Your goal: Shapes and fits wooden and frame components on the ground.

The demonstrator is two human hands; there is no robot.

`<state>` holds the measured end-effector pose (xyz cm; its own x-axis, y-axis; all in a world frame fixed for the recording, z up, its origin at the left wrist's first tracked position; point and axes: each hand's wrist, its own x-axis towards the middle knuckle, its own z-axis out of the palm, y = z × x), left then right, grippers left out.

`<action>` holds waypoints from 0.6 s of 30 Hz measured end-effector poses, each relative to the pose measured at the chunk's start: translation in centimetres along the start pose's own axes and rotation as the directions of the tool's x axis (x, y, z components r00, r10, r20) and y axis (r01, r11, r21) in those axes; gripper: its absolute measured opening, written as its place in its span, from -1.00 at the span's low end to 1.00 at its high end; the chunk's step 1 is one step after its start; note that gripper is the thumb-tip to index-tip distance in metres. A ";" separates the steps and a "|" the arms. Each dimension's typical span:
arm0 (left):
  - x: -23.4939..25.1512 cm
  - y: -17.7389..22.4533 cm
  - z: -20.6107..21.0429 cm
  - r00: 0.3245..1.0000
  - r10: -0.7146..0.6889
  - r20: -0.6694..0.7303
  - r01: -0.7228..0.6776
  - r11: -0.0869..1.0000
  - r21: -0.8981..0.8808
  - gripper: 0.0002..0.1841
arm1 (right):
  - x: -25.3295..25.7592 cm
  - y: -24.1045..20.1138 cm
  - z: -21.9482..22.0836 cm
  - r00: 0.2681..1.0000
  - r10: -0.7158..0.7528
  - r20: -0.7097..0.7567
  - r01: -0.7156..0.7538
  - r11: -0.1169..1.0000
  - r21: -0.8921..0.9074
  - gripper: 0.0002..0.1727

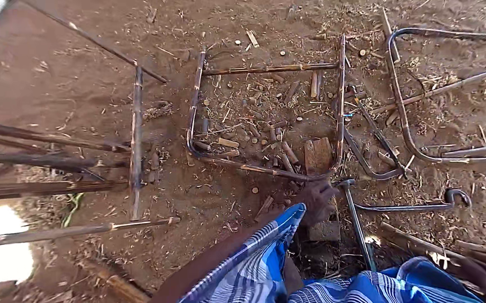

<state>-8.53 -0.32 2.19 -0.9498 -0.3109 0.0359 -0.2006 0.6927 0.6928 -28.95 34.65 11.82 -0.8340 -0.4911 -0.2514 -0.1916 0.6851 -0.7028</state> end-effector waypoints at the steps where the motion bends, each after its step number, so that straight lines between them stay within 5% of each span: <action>1: -0.3 1.2 0.8 0.999 0.033 0.011 -0.030 0.979 -0.204 -0.52 | 0.4 -2.1 3.2 0.996 -0.060 0.069 0.057 0.997 0.044 -0.60; 4: -1.0 2.6 1.6 0.987 0.103 0.123 -0.031 0.876 -0.481 -0.69 | 0.7 -7.0 12.8 0.978 -0.105 0.180 0.091 0.992 0.084 -0.80; 6: -1.7 2.4 0.7 0.987 0.032 0.156 0.041 0.896 -0.443 -0.87 | 0.9 -9.4 16.7 0.965 -0.035 0.262 0.007 0.994 0.105 -0.83; 9: -2.0 2.2 -1.5 0.960 -0.142 0.242 0.212 0.932 -0.294 -0.87 | 1.4 -10.6 19.4 0.941 0.005 0.337 -0.082 0.973 0.216 -0.82; 12: -2.2 1.3 -0.6 0.961 -0.178 0.212 0.230 0.939 -0.255 -0.86 | 1.3 -10.6 20.0 0.936 0.020 0.351 -0.125 0.953 0.278 -0.84; 14: -2.3 0.7 0.2 0.975 -0.180 0.131 0.207 0.950 -0.233 -0.86 | 1.3 -10.1 19.4 0.940 0.010 0.341 -0.070 0.984 0.165 -0.76; 16: -1.5 0.0 -0.5 0.974 -0.227 -0.018 0.220 0.958 -0.182 -0.83 | 1.7 -8.6 18.2 0.958 0.044 0.285 -0.002 0.989 -0.145 -0.54; 18: 0.1 -2.1 -0.9 0.949 -0.220 -0.226 0.192 0.971 -0.143 -0.86 | 2.2 -6.0 17.0 0.946 0.201 0.256 -0.056 0.876 -0.479 -0.42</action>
<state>-7.99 -2.40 1.40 -0.8027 -0.5947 0.0440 -0.3426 0.5203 0.7823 -20.86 20.29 4.21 -0.6948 -0.4644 -0.5491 -0.3686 0.8856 -0.2825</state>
